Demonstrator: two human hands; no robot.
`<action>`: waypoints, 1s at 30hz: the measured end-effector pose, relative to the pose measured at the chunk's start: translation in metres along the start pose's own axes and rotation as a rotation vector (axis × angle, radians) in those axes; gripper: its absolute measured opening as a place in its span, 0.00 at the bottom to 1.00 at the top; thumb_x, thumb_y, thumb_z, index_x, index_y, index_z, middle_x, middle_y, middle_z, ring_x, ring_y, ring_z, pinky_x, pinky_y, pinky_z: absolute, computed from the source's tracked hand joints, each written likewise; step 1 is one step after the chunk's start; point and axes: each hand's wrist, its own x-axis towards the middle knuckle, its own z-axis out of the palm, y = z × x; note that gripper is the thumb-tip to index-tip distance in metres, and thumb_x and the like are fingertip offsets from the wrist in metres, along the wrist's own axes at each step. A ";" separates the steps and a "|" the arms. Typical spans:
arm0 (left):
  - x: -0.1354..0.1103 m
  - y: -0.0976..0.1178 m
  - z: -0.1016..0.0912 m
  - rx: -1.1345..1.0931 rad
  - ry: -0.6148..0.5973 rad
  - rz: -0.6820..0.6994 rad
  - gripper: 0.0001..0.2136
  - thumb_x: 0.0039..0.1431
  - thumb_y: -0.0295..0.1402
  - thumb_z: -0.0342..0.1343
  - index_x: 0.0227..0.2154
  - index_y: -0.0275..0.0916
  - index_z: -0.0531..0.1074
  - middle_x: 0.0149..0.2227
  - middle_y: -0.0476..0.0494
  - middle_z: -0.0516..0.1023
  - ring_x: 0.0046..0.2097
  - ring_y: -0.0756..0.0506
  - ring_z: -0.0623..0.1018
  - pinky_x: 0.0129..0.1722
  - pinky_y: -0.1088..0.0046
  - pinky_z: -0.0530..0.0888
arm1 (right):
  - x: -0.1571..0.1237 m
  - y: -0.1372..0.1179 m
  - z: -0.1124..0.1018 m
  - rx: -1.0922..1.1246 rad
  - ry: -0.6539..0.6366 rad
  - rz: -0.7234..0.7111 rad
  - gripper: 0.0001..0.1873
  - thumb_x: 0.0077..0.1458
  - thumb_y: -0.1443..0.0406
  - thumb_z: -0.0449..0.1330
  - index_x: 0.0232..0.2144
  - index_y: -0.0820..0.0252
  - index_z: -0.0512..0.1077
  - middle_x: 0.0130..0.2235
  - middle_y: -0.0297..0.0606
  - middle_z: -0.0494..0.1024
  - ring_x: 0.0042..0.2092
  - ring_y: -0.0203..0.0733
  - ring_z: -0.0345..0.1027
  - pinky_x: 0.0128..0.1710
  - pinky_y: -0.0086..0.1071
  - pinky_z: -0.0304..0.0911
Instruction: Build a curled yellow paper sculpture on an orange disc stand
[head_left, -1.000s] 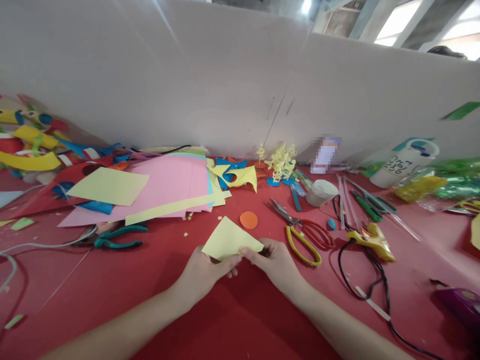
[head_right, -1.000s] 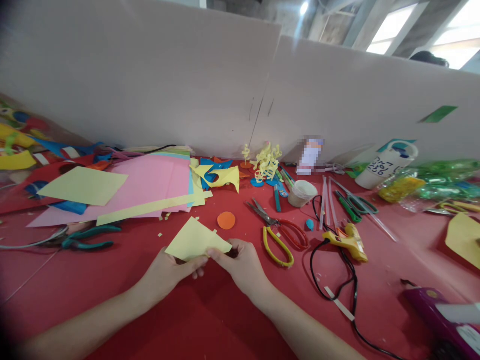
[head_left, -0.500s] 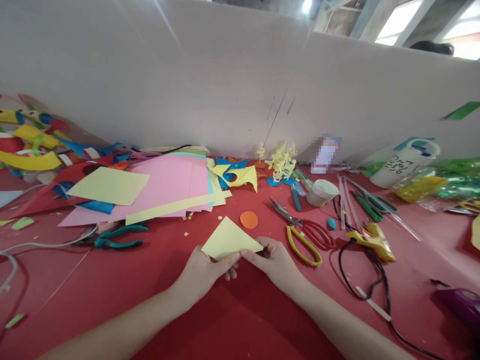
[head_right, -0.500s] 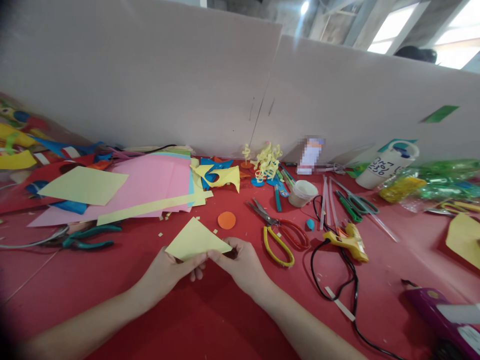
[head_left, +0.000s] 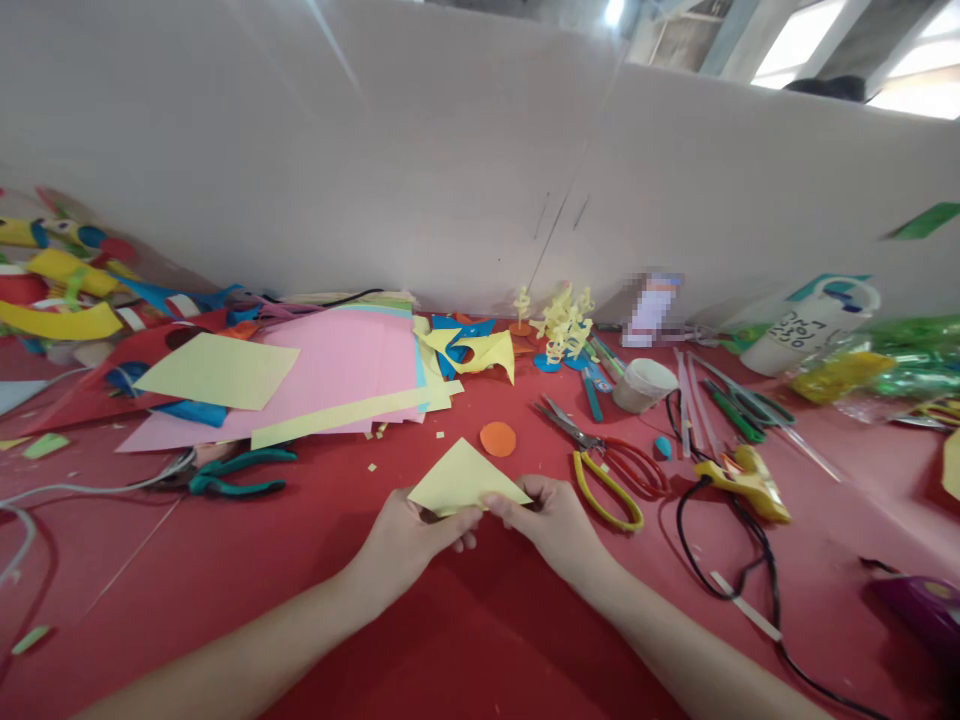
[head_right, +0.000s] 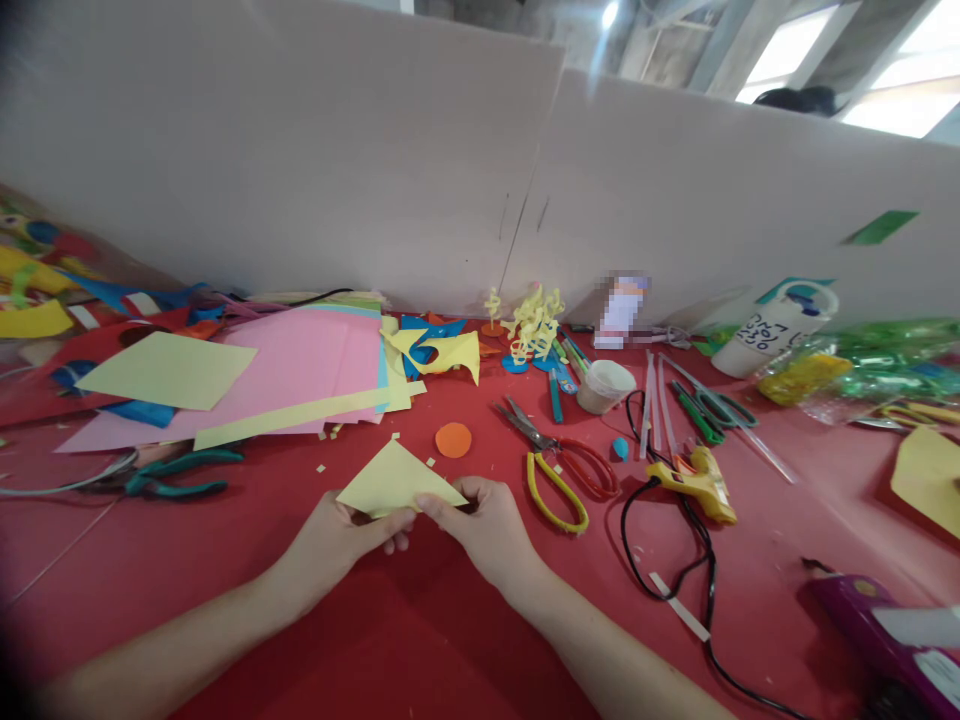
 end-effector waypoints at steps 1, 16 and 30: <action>0.000 0.000 0.000 -0.009 -0.007 0.003 0.09 0.48 0.36 0.58 0.25 0.35 0.74 0.20 0.49 0.75 0.23 0.51 0.72 0.25 0.76 0.70 | 0.000 0.000 0.000 -0.009 0.004 -0.002 0.22 0.42 0.52 0.62 0.13 0.61 0.59 0.16 0.26 0.51 0.21 0.29 0.42 0.20 0.27 0.40; 0.004 -0.006 -0.003 -0.078 -0.023 0.033 0.09 0.48 0.37 0.59 0.26 0.34 0.74 0.22 0.47 0.75 0.24 0.50 0.74 0.24 0.76 0.70 | 0.000 0.000 -0.001 0.106 -0.083 -0.052 0.17 0.44 0.54 0.62 0.21 0.63 0.67 0.22 0.31 0.67 0.25 0.33 0.58 0.25 0.27 0.54; 0.003 -0.004 -0.002 -0.100 -0.032 0.000 0.09 0.48 0.37 0.60 0.24 0.34 0.76 0.21 0.46 0.76 0.24 0.50 0.73 0.26 0.77 0.69 | -0.001 0.000 -0.001 -0.006 -0.002 -0.056 0.22 0.44 0.53 0.61 0.13 0.61 0.59 0.16 0.27 0.55 0.21 0.29 0.45 0.20 0.27 0.44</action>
